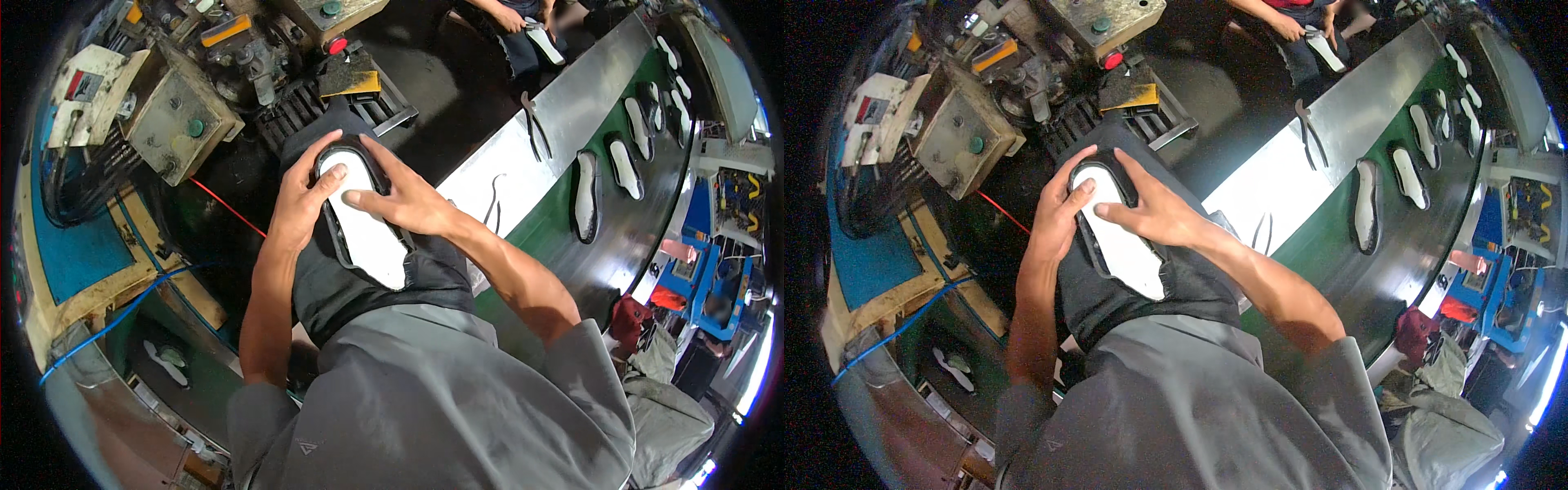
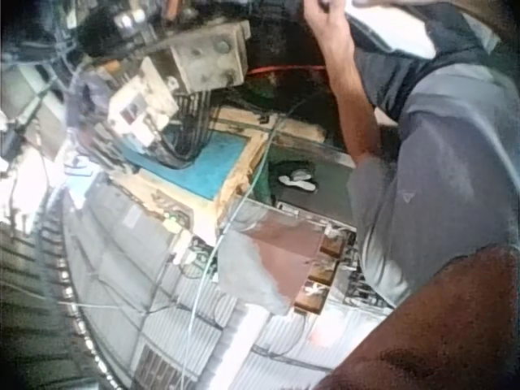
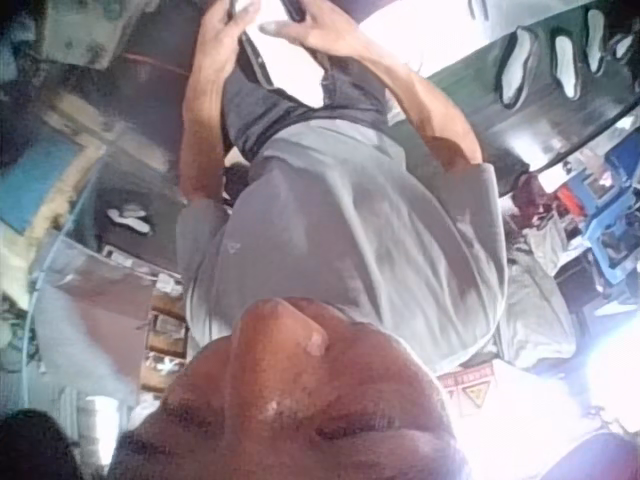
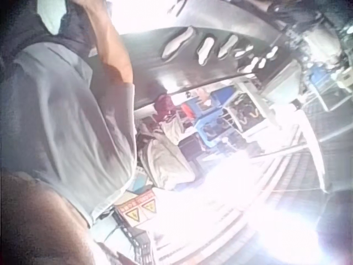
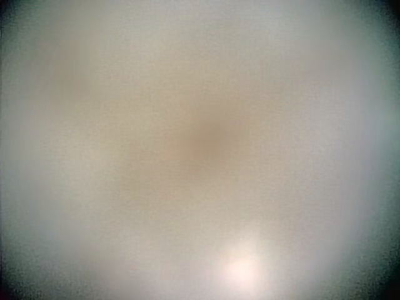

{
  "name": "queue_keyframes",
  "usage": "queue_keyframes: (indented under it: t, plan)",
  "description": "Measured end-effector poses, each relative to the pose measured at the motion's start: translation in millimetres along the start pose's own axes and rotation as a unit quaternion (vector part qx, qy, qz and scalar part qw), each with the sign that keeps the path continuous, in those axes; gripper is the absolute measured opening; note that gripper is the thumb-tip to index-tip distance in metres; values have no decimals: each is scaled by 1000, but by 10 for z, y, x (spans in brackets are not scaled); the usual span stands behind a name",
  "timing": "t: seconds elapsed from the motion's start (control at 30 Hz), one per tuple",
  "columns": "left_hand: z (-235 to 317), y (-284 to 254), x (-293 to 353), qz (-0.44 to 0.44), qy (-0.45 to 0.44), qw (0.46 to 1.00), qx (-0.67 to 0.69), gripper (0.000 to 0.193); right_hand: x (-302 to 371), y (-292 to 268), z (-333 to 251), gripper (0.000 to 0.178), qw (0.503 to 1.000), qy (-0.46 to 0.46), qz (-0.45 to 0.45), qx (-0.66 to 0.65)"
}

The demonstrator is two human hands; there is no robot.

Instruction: Applying adhesive and assembling shoe components on a production line.

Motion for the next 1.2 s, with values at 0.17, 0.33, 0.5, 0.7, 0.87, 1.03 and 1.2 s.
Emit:
queue_keyframes:
  t: [0.17,0.33,0.5,0.7,0.87,1.03,1.2]
  plan:
    - [70,5,59,29,43,996,-72,55,-41,-11,-111,96,996,-54,28,59]
    - [103,-66,90,62,104,977,-173,51,-3,57,-144,91,991,-88,81,55]
    - [97,-138,82,56,108,983,-141,50,26,29,-142,88,981,-140,102,83]
    - [-39,-130,113,6,82,996,34,54,-51,-102,106,102,967,-44,-113,-226]
    - [-113,-40,86,-4,73,995,65,54,-118,-83,-219,104,986,-148,-80,-11]
    - [-136,67,-22,22,65,998,-10,54,-183,-48,-50,90,991,-118,-5,61]
    - [-396,170,-35,19,-16,993,118,52,-273,-175,300,83,992,-62,-36,-103]
Point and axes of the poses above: each hand's wrist, its own x-axis away from the middle knuckle, its own y-axis out of the palm, z = x × y, the point moved 10 cm from there along -x, towards the middle knuckle, and after that the axes turned 3 degrees about y, right-handed, at the moved point
